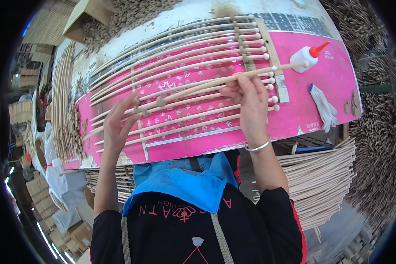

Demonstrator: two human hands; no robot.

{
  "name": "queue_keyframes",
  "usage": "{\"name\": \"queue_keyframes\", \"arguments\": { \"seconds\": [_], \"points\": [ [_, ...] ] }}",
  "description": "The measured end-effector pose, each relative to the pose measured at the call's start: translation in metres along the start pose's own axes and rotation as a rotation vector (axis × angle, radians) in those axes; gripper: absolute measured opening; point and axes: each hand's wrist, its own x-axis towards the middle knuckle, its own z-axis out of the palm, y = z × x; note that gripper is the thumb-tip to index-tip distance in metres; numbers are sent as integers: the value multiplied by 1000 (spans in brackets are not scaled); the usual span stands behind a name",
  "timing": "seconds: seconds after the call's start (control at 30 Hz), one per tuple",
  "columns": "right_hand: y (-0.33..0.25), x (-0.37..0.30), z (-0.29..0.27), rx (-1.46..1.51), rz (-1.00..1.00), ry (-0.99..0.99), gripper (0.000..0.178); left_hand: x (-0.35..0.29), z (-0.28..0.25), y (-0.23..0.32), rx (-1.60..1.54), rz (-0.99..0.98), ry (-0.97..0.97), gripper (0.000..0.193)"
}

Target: Assembling wooden lattice structures by gluing wooden rods into circular wooden rings.

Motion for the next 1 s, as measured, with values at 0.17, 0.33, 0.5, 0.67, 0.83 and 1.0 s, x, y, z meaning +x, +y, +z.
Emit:
{"name": "queue_keyframes", "arguments": {
  "seconds": [0.17, 0.33, 0.5, 0.67, 0.83, 1.0],
  "points": [
    [7, -4, 10, -14, 26, -48, 20, 6, 13, 21, 73, 160, 12, 39],
    [31, -23, 40, 4, 117, -168, 21, 20, 41, 46, -67, 182, 29, 23],
    [39, -26, 49, 61, 85, -143, 21, 37, 59, 72, -22, 168, -18, 33],
    [29, -29, 48, 17, 189, -318, 35, 29, 66, 56, -71, 129, -23, 54],
    [37, -23, 38, 68, 142, -273, 34, 27, 63, 54, -126, 136, -36, 53],
    [12, -6, 16, 43, 95, -157, 35, 21, 52, 44, -181, 75, -53, 43]
  ]
}}
